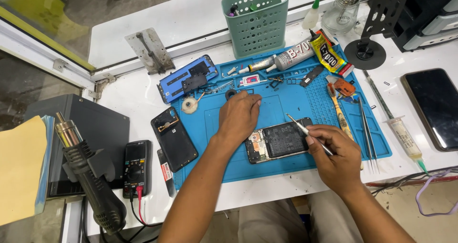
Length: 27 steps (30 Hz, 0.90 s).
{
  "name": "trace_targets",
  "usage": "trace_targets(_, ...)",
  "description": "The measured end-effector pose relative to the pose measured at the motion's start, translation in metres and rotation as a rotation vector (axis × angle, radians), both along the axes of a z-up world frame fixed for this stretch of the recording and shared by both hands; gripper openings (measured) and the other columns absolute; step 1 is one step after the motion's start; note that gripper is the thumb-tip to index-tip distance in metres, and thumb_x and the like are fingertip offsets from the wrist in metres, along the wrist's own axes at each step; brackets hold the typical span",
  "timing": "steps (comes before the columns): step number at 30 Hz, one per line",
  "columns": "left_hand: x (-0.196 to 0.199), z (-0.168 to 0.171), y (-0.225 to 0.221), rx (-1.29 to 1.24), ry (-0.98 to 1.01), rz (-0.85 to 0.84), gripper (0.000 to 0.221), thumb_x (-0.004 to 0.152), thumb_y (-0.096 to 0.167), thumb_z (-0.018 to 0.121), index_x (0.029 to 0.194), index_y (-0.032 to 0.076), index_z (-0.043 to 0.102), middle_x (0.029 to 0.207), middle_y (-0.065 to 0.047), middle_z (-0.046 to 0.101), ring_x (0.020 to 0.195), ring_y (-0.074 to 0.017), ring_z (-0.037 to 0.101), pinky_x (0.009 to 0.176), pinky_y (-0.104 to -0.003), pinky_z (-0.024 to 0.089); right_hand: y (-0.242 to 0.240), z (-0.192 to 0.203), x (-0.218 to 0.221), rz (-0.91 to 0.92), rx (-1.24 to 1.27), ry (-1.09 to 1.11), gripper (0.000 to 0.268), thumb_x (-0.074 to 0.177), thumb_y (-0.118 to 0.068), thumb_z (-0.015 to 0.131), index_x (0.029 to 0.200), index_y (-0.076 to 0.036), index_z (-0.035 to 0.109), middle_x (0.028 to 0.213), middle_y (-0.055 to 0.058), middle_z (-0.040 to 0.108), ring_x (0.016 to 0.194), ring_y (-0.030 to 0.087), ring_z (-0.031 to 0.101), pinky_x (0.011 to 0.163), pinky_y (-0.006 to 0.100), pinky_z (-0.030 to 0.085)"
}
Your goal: Disassembling a mobile phone by removing internal screws and prying the internal frame apart.
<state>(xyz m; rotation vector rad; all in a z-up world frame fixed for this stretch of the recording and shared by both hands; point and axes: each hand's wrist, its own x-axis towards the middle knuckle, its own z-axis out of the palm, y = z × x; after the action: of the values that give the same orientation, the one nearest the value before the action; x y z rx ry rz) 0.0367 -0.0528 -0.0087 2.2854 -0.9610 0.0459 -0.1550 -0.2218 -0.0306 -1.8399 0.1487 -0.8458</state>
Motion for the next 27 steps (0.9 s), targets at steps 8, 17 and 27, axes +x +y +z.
trace_targets(8,-0.008,0.031,0.022,-0.039,0.172,-0.095,0.019,0.091,0.013,0.067,0.104,0.005,0.078,0.066,-0.007,0.056,0.064,-0.025,0.061,0.055,-0.038,0.05,-0.001,0.0,-0.002,0.006,-0.007,0.002,0.005,0.1,0.007,0.065,0.104,0.009,0.069,0.106,0.022,0.072,0.065,0.021,0.07,0.06,0.034,0.06)
trace_targets(17,-0.007,0.046,0.033,0.204,0.377,-0.278,0.022,0.081,0.02,0.079,0.102,0.014,0.079,0.081,-0.001,0.059,0.075,-0.0197,0.058,0.065,-0.038,0.046,0.001,0.001,-0.004,-0.005,-0.066,0.024,0.013,0.107,0.006,0.055,0.114,0.007,0.066,0.122,0.024,0.064,0.068,0.022,0.067,0.062,0.032,0.058)
trace_targets(27,-0.001,0.04,0.036,0.374,0.409,-0.281,0.026,0.082,0.037,0.084,0.104,0.024,0.077,0.089,0.006,0.057,0.086,-0.0157,0.056,0.066,-0.037,0.042,0.007,0.006,-0.006,-0.042,-0.076,0.097,0.011,0.109,0.005,0.056,0.113,0.006,0.066,0.128,0.024,0.063,0.069,0.022,0.065,0.071,0.031,0.06)
